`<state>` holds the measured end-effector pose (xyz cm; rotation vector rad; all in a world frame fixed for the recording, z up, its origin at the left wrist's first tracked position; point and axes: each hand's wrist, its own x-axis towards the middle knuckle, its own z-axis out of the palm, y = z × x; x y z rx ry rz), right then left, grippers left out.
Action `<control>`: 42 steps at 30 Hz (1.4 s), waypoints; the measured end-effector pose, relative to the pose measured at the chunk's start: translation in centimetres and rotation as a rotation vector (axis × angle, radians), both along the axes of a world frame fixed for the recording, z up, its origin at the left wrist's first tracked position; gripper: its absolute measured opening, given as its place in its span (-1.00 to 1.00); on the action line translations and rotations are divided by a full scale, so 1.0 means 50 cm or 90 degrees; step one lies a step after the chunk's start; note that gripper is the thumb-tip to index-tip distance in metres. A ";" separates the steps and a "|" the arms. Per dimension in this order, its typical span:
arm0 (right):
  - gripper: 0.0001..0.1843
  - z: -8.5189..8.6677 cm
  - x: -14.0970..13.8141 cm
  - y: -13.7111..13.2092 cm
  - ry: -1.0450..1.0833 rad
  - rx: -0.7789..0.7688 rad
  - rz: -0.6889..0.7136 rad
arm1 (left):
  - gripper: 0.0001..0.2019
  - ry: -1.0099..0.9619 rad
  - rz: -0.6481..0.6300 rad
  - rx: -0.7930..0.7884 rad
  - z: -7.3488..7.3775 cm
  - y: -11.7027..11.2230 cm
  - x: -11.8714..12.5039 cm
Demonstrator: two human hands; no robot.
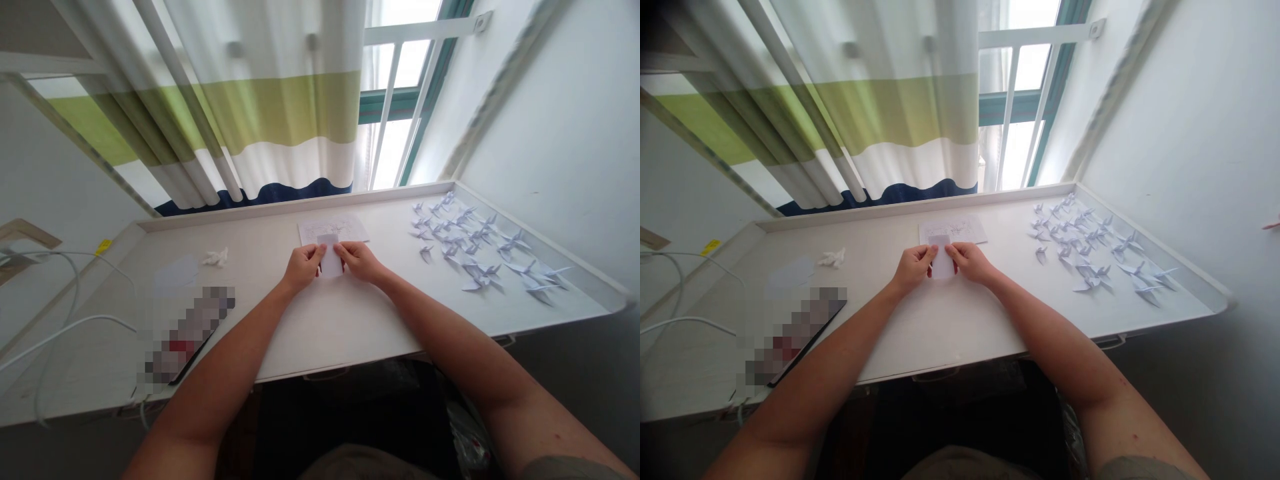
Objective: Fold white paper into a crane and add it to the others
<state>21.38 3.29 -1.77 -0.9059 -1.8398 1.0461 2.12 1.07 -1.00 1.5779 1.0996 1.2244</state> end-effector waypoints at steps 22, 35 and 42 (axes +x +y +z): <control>-0.44 0.004 -0.004 -0.003 0.059 -0.060 -0.090 | -0.50 -0.063 0.044 -0.032 0.005 0.004 -0.004; -0.62 0.017 -0.036 -0.033 -0.054 0.037 0.004 | -0.28 -0.107 0.054 -0.022 0.011 0.000 0.007; -0.67 0.022 -0.006 -0.007 0.144 -0.102 -0.053 | -0.38 -0.118 0.031 -0.010 0.004 0.003 0.004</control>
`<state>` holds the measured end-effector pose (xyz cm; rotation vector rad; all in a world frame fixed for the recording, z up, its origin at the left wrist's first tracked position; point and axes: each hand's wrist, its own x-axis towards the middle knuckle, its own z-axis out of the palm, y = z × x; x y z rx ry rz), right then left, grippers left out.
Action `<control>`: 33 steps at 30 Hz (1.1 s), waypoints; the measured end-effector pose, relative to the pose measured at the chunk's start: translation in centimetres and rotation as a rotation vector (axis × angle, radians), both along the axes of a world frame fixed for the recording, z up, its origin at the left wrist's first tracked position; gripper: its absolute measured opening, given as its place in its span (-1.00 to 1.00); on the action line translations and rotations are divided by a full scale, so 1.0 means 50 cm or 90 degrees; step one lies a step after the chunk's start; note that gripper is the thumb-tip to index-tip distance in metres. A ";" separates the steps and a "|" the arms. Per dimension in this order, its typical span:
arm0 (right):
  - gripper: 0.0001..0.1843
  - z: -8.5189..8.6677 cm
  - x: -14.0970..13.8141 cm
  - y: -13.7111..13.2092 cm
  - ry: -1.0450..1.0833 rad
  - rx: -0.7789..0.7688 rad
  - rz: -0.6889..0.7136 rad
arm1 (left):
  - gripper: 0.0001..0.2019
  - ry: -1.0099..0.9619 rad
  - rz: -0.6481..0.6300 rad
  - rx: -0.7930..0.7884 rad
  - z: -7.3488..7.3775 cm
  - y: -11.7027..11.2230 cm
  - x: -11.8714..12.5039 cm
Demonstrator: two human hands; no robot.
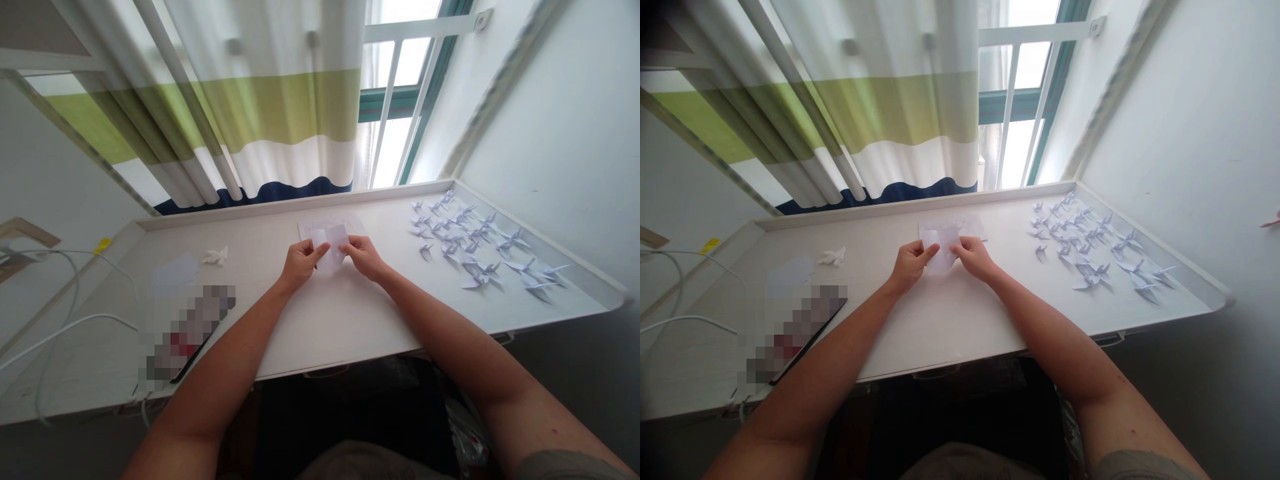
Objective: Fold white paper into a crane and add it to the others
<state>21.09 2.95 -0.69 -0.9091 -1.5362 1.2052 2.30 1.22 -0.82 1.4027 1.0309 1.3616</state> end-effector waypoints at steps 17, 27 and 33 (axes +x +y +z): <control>-0.61 0.000 0.022 0.012 0.057 -0.146 0.068 | -0.37 -0.021 -0.040 -0.101 0.000 0.018 -0.030; -0.80 0.005 0.028 0.018 0.116 -0.184 0.025 | -0.71 -0.040 -0.081 -0.078 0.017 0.008 -0.037; -0.68 0.011 0.027 0.016 0.083 -0.175 0.015 | -0.71 0.013 -0.061 -0.013 0.018 0.003 -0.032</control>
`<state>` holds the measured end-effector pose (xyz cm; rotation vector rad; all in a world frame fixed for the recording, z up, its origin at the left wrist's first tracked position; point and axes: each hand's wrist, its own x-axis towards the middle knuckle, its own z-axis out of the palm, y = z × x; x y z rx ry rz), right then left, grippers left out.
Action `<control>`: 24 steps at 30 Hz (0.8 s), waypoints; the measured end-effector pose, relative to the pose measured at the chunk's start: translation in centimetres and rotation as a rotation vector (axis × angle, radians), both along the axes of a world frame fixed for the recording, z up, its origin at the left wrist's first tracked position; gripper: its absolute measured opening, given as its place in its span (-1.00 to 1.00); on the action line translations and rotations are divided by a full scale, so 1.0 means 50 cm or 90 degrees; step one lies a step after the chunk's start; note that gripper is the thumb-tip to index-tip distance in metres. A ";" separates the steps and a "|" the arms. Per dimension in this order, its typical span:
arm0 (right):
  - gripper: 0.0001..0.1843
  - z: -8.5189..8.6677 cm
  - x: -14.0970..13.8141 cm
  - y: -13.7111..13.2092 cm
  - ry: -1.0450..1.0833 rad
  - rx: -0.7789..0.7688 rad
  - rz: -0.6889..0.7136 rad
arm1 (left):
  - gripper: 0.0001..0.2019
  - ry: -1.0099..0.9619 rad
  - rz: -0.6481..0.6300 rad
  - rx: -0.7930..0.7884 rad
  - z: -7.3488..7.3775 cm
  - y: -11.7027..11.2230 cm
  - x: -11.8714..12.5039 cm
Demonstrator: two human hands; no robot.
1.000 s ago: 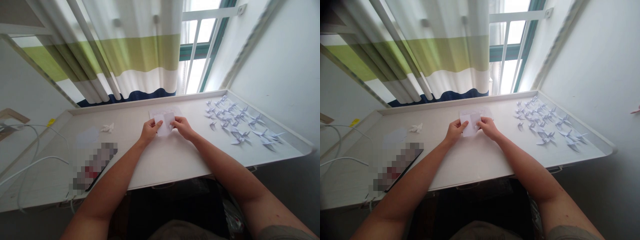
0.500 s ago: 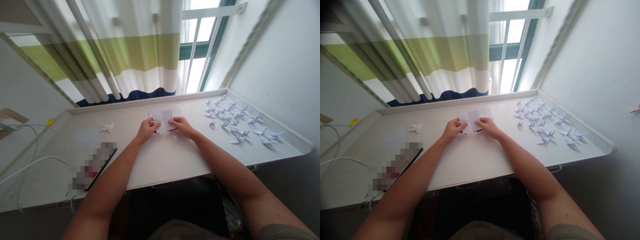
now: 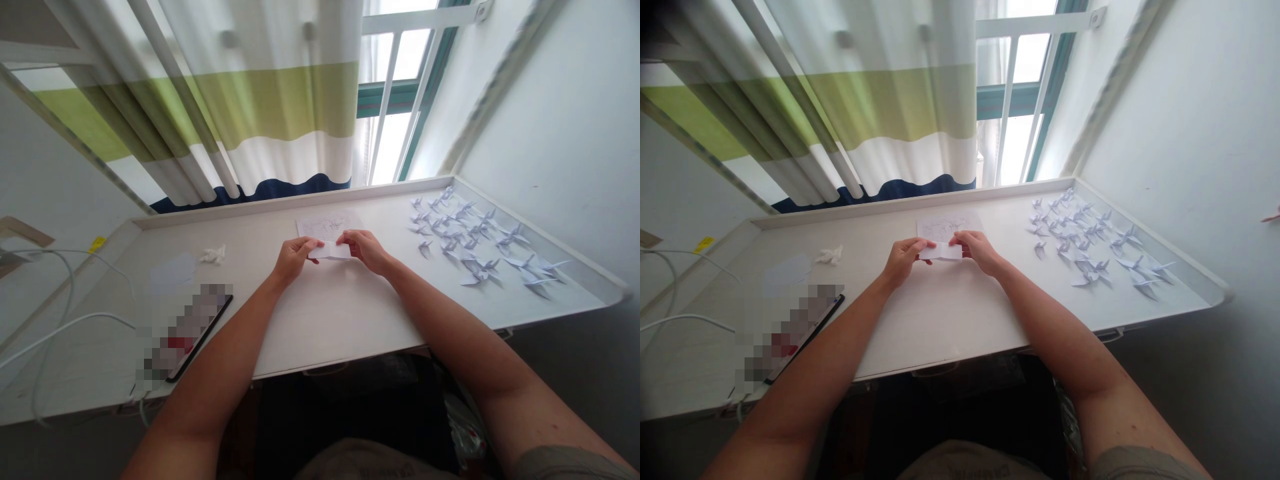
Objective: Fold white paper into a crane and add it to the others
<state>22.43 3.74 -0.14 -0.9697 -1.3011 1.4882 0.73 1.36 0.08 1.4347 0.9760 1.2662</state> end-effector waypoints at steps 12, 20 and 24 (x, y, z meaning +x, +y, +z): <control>-0.51 -0.001 0.001 -0.013 -0.042 0.093 0.075 | -0.46 -0.024 0.035 0.038 -0.007 -0.001 0.023; -0.48 -0.002 -0.009 -0.012 0.009 0.053 0.043 | -0.65 0.042 0.048 0.018 -0.018 -0.001 0.025; -0.50 -0.002 -0.011 -0.017 -0.035 0.105 0.039 | -0.65 0.072 0.007 -0.005 -0.018 -0.002 0.020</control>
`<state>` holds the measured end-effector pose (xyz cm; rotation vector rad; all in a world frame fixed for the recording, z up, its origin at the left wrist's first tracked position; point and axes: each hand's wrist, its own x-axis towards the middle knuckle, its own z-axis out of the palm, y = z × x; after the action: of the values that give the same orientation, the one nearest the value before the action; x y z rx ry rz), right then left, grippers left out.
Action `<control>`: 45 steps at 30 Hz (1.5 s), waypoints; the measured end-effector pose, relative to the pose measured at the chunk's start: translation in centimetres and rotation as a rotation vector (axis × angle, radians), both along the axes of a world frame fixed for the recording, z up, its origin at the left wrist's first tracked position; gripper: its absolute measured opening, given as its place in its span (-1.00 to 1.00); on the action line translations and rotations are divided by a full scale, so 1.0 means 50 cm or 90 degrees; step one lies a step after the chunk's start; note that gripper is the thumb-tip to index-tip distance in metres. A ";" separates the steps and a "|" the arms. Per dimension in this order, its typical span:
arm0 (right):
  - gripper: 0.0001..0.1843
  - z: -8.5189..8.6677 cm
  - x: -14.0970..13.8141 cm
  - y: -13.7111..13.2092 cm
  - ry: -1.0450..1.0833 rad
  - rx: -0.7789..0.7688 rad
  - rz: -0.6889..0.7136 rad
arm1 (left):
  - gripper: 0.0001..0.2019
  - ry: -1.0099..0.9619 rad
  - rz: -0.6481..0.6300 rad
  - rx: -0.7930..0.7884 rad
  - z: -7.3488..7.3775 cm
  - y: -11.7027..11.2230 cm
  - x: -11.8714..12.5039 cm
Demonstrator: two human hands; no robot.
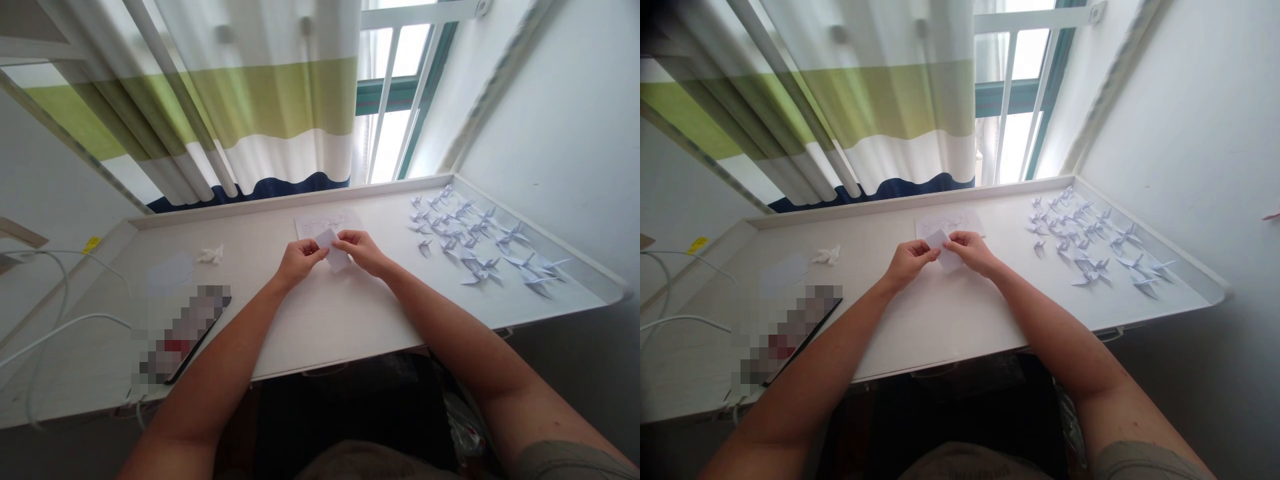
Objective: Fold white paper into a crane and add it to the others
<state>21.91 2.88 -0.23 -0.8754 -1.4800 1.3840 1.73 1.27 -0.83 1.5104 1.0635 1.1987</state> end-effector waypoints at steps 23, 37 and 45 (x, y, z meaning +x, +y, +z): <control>-0.48 -0.012 0.004 0.011 0.030 0.012 0.071 | -0.54 -0.093 0.026 -0.033 0.001 0.001 0.005; -0.44 -0.001 -0.003 0.011 0.052 0.028 -0.070 | -0.58 -0.120 0.024 -0.052 0.006 -0.006 0.015; -0.41 -0.002 -0.003 0.009 0.042 0.026 -0.084 | -0.55 -0.073 0.009 -0.040 0.011 -0.007 0.013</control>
<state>21.75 3.34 -0.31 -0.8771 -1.3717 1.2702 2.40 0.92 -0.28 1.3711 1.0268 1.2352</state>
